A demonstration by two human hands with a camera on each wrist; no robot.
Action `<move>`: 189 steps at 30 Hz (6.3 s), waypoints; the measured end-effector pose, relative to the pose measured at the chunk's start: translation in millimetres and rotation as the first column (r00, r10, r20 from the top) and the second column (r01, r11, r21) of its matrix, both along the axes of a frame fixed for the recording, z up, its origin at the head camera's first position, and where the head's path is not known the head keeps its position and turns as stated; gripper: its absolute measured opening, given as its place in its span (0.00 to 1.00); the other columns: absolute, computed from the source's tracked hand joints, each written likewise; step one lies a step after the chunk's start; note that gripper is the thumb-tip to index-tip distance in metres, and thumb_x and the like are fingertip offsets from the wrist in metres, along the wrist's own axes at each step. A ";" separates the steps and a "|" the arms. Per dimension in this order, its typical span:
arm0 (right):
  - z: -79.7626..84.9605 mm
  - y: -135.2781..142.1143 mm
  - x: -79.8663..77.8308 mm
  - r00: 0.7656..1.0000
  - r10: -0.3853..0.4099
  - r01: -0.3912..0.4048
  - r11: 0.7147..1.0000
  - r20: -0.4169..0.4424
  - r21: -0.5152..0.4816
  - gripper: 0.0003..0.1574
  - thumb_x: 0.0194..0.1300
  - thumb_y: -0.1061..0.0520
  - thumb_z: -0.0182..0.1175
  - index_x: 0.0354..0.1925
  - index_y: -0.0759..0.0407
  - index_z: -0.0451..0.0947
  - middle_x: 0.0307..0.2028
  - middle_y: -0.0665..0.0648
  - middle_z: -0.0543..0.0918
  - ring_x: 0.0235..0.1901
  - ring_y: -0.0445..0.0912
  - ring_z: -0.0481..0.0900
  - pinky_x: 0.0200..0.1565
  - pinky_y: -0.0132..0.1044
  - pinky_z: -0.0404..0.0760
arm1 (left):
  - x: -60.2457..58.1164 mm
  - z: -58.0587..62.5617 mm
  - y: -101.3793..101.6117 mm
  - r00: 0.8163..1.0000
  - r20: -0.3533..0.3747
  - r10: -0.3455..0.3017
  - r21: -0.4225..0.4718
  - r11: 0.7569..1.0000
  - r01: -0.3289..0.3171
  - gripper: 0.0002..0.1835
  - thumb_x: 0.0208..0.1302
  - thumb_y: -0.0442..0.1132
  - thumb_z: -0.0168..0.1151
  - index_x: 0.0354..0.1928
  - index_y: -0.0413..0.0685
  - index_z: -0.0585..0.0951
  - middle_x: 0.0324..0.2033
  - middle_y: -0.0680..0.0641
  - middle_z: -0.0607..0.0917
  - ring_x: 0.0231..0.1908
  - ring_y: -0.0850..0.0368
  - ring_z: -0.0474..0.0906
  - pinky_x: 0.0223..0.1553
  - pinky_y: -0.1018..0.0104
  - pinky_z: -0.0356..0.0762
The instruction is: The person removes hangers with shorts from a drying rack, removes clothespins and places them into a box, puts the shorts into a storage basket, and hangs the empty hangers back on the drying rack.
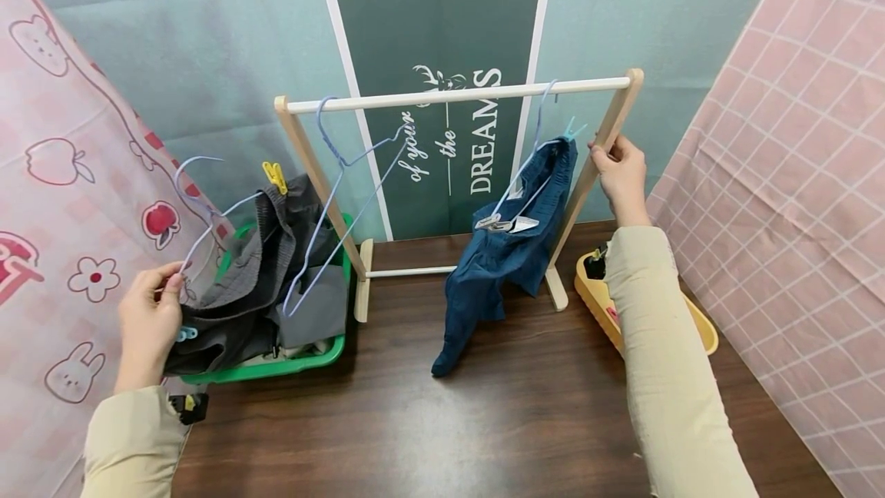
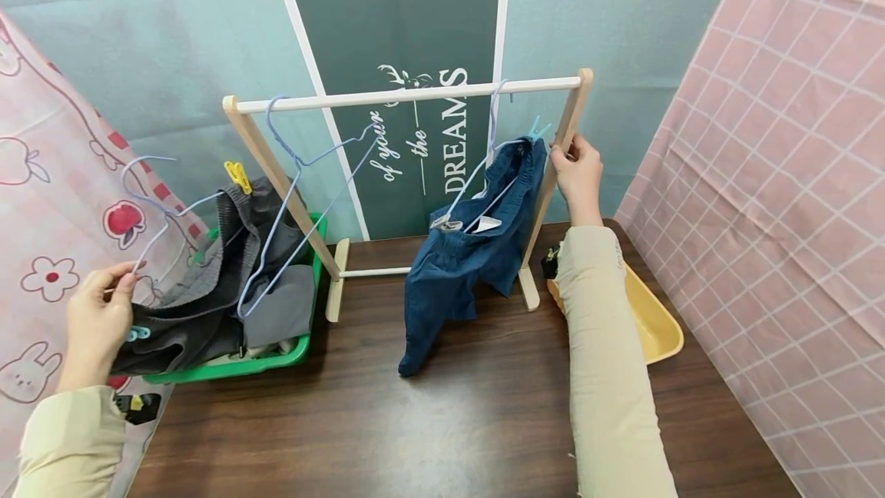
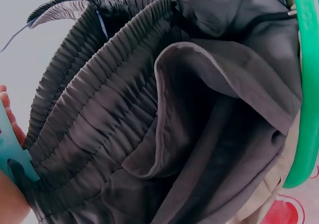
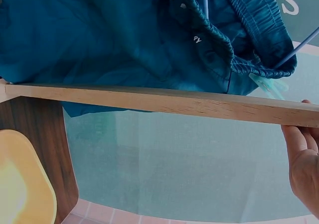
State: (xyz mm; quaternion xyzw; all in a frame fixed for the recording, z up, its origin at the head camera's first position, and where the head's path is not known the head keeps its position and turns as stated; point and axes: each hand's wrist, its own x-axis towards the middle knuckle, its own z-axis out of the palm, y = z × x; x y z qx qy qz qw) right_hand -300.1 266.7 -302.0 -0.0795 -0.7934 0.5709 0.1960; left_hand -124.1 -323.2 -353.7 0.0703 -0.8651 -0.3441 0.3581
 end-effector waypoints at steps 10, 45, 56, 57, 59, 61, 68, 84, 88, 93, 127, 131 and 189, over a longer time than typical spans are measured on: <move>2.9 -1.5 1.0 1.000 0.003 -0.003 1.000 -0.003 -0.005 0.23 0.69 0.52 0.51 0.60 0.54 0.73 0.47 0.46 0.81 0.54 0.42 0.77 0.62 0.42 0.72 | -0.7 0.9 -1.9 0.964 0.258 0.066 -0.143 0.989 -0.029 0.17 0.70 0.29 0.44 0.57 0.35 0.75 0.44 0.31 0.75 0.43 0.37 0.70 0.41 0.44 0.62; 7.0 -7.9 9.8 0.999 -0.028 0.025 0.996 0.028 0.089 0.29 0.70 0.49 0.49 0.66 0.56 0.66 0.61 0.63 0.73 0.61 0.51 0.72 0.63 0.45 0.72 | 20.2 -5.3 -14.8 0.999 -0.011 0.033 -0.022 0.999 -0.033 0.07 0.64 0.27 0.57 0.40 0.28 0.80 0.29 0.82 0.63 0.30 0.85 0.58 0.34 0.85 0.54; 17.7 -36.3 17.7 0.912 -0.260 0.233 0.965 -0.318 -0.122 0.24 0.68 0.54 0.55 0.61 0.55 0.68 0.60 0.57 0.68 0.62 0.42 0.66 0.63 0.27 0.64 | 19.3 -13.9 -17.6 0.994 0.038 0.101 -0.084 0.992 -0.098 0.07 0.63 0.28 0.58 0.40 0.30 0.81 0.29 0.65 0.74 0.30 0.84 0.56 0.36 0.69 0.58; 21.2 -41.8 20.9 0.897 -0.281 0.247 0.959 -0.343 -0.139 0.24 0.68 0.56 0.55 0.61 0.56 0.68 0.60 0.58 0.68 0.61 0.42 0.66 0.63 0.26 0.64 | 18.4 -14.2 -17.3 0.993 0.049 0.104 -0.091 0.991 -0.099 0.07 0.63 0.28 0.58 0.40 0.31 0.81 0.30 0.56 0.77 0.31 0.84 0.56 0.36 0.66 0.58; 28.5 -53.4 27.4 0.872 -0.314 0.269 0.948 -0.377 -0.168 0.23 0.68 0.59 0.54 0.61 0.58 0.68 0.60 0.58 0.68 0.61 0.43 0.66 0.62 0.25 0.63 | 16.7 -14.4 -15.4 0.991 0.078 0.112 -0.107 0.989 -0.103 0.07 0.63 0.28 0.58 0.40 0.32 0.81 0.33 0.40 0.78 0.32 0.82 0.56 0.37 0.62 0.59; 35.0 -65.3 34.4 0.856 -0.321 0.266 0.945 -0.405 -0.188 0.23 0.67 0.61 0.54 0.60 0.60 0.68 0.59 0.58 0.69 0.61 0.44 0.67 0.62 0.26 0.64 | 15.2 -14.5 -12.7 0.991 0.084 0.103 -0.120 0.988 -0.093 0.07 0.62 0.27 0.58 0.40 0.32 0.81 0.33 0.38 0.79 0.32 0.72 0.63 0.38 0.60 0.60; 40.0 -102.6 48.3 0.858 -0.120 0.054 0.988 -0.499 -0.144 0.20 0.67 0.64 0.53 0.57 0.65 0.70 0.56 0.59 0.71 0.57 0.44 0.69 0.62 0.29 0.68 | 13.6 -13.5 -3.6 0.998 0.055 0.015 -0.152 0.988 -0.007 0.06 0.62 0.25 0.56 0.40 0.30 0.80 0.37 0.30 0.77 0.42 0.32 0.68 0.45 0.47 0.59; 26.8 -163.6 73.3 0.864 0.394 -0.315 0.908 -0.313 0.275 0.18 0.68 0.62 0.53 0.54 0.67 0.73 0.53 0.65 0.75 0.54 0.54 0.74 0.61 0.44 0.74 | 15.2 -13.8 -16.0 0.978 -0.192 0.077 -0.043 0.995 -0.087 0.08 0.61 0.21 0.50 0.38 0.23 0.78 0.35 0.85 0.62 0.40 0.83 0.53 0.43 0.70 0.49; 23.2 -169.6 76.2 0.847 0.405 -0.261 0.881 -0.345 0.394 0.16 0.67 0.63 0.54 0.51 0.67 0.76 0.50 0.65 0.77 0.51 0.56 0.76 0.56 0.47 0.75 | 15.2 -13.5 -18.3 0.958 -0.219 0.187 0.027 0.982 -0.185 0.09 0.63 0.25 0.51 0.39 0.25 0.79 0.33 0.81 0.62 0.41 0.80 0.52 0.47 0.71 0.50; 23.7 -180.3 87.1 0.822 0.465 -0.258 0.818 -0.328 0.515 0.14 0.67 0.64 0.53 0.49 0.64 0.78 0.49 0.63 0.79 0.50 0.54 0.77 0.54 0.45 0.76 | 15.3 -12.4 -19.8 0.950 -0.217 0.225 0.053 0.974 -0.219 0.10 0.63 0.25 0.50 0.40 0.26 0.80 0.31 0.70 0.67 0.41 0.79 0.52 0.49 0.64 0.54; -80.7 -269.9 85.6 0.804 0.517 -0.594 0.684 0.294 0.423 0.17 0.67 0.63 0.50 0.51 0.63 0.79 0.42 0.60 0.86 0.35 0.48 0.80 0.37 0.33 0.74 | -18.0 -22.1 15.4 0.987 -0.129 -0.095 -0.176 0.982 0.071 0.07 0.63 0.24 0.54 0.37 0.26 0.79 0.35 0.28 0.74 0.38 0.30 0.63 0.48 0.38 0.56; -88.1 -273.1 83.1 0.808 0.508 -0.589 0.705 0.299 0.394 0.18 0.67 0.64 0.49 0.53 0.64 0.78 0.45 0.61 0.85 0.39 0.50 0.82 0.40 0.36 0.77 | -22.0 -21.7 21.0 0.984 -0.138 -0.109 -0.185 0.979 0.083 0.07 0.63 0.24 0.54 0.38 0.26 0.80 0.35 0.29 0.74 0.38 0.30 0.63 0.49 0.37 0.56; -107.6 -288.6 60.2 0.845 0.532 -0.473 0.795 -0.061 0.381 0.13 0.62 0.61 0.60 0.46 0.62 0.82 0.43 0.59 0.86 0.45 0.50 0.84 0.47 0.38 0.81 | -19.9 -17.0 38.9 0.990 -0.076 -0.115 -0.149 0.983 0.103 0.07 0.63 0.23 0.55 0.37 0.26 0.82 0.35 0.30 0.76 0.36 0.72 0.54 0.42 0.55 0.57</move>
